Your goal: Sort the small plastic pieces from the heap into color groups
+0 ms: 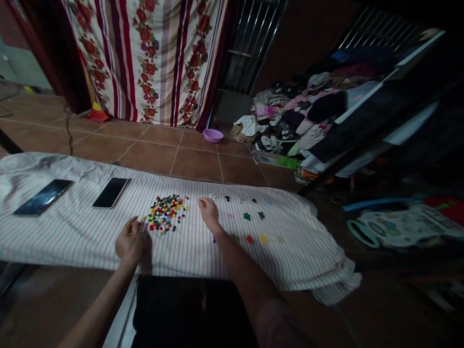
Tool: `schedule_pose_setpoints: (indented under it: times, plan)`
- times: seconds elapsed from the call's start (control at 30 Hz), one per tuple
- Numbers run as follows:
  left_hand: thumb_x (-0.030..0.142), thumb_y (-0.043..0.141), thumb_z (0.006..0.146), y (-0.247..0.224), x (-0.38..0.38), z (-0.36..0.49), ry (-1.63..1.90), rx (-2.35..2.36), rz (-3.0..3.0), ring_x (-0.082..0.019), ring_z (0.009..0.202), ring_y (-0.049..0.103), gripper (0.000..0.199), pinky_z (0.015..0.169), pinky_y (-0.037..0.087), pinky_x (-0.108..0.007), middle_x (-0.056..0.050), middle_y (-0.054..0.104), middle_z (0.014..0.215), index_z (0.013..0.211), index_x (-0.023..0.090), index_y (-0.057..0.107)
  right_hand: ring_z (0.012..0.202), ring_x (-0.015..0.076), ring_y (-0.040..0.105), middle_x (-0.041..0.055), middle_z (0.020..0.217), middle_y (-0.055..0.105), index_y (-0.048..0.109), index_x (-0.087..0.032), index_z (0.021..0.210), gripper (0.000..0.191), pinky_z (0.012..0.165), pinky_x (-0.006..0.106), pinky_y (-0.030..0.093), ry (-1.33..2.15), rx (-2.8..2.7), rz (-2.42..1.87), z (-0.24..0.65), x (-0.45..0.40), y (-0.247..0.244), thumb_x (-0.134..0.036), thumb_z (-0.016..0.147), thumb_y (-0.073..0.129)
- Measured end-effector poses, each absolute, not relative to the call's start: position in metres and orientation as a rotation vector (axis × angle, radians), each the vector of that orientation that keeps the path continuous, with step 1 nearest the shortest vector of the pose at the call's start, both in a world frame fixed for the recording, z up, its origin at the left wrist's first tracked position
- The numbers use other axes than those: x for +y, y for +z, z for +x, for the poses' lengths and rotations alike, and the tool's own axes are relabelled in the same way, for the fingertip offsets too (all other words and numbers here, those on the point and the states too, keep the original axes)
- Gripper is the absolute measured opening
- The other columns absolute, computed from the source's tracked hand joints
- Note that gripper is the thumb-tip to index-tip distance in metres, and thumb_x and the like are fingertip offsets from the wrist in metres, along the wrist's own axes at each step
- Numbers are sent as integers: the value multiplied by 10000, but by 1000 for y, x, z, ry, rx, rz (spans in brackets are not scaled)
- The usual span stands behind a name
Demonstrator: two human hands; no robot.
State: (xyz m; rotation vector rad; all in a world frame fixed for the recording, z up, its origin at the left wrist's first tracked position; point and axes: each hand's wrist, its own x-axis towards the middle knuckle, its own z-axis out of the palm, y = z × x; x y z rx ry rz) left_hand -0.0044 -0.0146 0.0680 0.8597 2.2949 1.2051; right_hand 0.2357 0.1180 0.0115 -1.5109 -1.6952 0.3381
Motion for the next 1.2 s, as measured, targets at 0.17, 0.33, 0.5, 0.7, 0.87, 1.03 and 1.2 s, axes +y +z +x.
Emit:
schedule_pose_setpoints:
  times: [0.17,0.33,0.5,0.7,0.87,1.03,1.2]
  plan:
    - [423,313,893,57,-14,-16,773,2561,1066,-261,787,583,432,610,377,-338,-126,651,864,1009,184,654,775,165,630,26,868,688,713,-243,877,216,712,269,488,230,-1639,-1531,291,121,17,-282,868,501]
    - [336,262,909,55,-10,-10,513,2655,1582,-266,855,551,408,673,362,-340,-146,637,886,879,154,626,791,197,629,67,813,694,713,-199,786,209,761,306,495,132,-1517,-1572,348,131,21,-220,781,505]
    - [319,315,896,49,-8,-10,412,2695,1677,-243,790,539,353,639,320,-328,-134,634,883,881,144,621,777,213,626,70,774,695,713,-192,743,244,785,338,493,96,-1373,-1667,394,141,18,-204,714,471]
    - [282,359,860,38,-9,-16,444,2674,1924,-274,901,520,281,768,355,-377,-146,608,897,829,149,604,699,195,639,33,719,698,707,-220,738,256,715,306,496,196,-1229,-1875,424,150,14,-142,650,479]
    - [295,333,888,34,-8,-16,584,2720,1935,-268,948,518,292,771,341,-369,-137,611,992,917,143,581,734,169,661,16,748,720,711,-212,833,295,719,257,498,225,-1234,-1958,431,153,17,-94,665,500]
    - [297,322,893,36,-7,-16,582,2718,1901,-262,931,533,286,765,341,-366,-117,625,965,904,157,571,834,157,680,27,858,743,715,-191,934,337,794,234,495,246,-1318,-2086,427,155,21,-72,704,500]
    - [303,337,886,36,-7,-15,554,2734,1878,-264,926,534,276,763,341,-367,-114,628,958,910,157,570,821,171,687,47,847,741,721,-188,936,352,788,249,502,204,-1425,-2046,422,156,22,-75,700,485]
